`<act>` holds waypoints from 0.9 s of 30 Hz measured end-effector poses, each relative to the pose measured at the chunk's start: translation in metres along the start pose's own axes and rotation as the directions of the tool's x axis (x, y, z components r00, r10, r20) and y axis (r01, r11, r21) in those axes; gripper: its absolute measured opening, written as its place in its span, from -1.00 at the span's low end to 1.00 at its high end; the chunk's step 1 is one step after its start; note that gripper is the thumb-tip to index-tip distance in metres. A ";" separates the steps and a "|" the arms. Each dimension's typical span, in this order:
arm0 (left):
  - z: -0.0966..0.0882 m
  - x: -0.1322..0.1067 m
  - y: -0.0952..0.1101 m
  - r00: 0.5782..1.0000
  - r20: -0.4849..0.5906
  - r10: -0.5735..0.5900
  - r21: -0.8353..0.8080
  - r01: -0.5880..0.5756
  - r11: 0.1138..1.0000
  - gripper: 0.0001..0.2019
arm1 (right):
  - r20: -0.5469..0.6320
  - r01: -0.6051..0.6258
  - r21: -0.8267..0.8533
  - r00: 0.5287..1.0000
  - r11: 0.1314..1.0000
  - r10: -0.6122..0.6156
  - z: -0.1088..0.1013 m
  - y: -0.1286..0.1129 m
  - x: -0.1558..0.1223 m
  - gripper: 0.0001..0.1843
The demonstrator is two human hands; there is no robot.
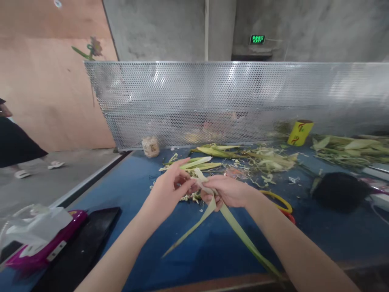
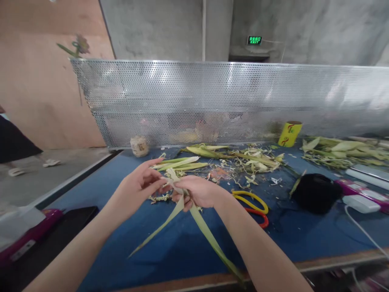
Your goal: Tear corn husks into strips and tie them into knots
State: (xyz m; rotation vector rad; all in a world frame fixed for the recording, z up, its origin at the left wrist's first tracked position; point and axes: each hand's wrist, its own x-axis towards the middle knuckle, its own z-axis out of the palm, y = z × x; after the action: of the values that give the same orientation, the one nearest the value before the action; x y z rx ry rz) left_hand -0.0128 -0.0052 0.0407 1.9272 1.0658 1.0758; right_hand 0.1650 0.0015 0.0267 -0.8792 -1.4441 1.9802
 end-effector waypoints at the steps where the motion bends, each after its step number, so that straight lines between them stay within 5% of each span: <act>1: 0.001 0.001 0.000 0.999 -0.037 0.011 -0.018 -0.012 1.000 -0.52 | 0.033 -0.006 0.019 0.999 1.000 0.005 0.000 0.000 -0.001 -0.80; 7: 0.003 0.005 0.004 0.997 -0.077 -0.008 -0.166 -0.005 0.986 -0.58 | 0.121 -0.030 0.171 0.993 0.985 0.009 -0.001 0.003 0.003 -0.72; 10: 0.004 0.008 0.009 0.999 -0.019 -0.048 -0.285 0.041 0.958 -0.52 | 0.026 0.027 0.227 0.999 0.974 -0.034 -0.001 0.005 0.007 -0.66; 16: 0.009 0.014 0.003 0.982 0.092 -0.168 -0.511 0.191 0.838 -0.53 | -0.136 0.121 0.040 0.984 0.992 -0.114 0.007 0.009 0.011 -0.67; 23: 0.007 0.013 -0.012 0.985 -0.027 -0.173 -0.442 0.143 0.885 -0.58 | -0.069 0.033 0.297 0.998 0.954 -0.013 0.020 0.010 0.011 -0.68; 27: 0.009 0.015 -0.014 0.983 -0.052 -0.174 -0.394 0.140 0.909 -0.58 | -0.073 0.051 0.227 0.997 0.972 -0.036 0.020 0.014 0.013 -0.64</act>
State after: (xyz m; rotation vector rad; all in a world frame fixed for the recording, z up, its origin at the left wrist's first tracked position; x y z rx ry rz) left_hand -0.0044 0.0124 0.0301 1.4666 0.9498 1.1853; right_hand 0.1409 -0.0049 0.0146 -0.7979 -1.1584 2.0145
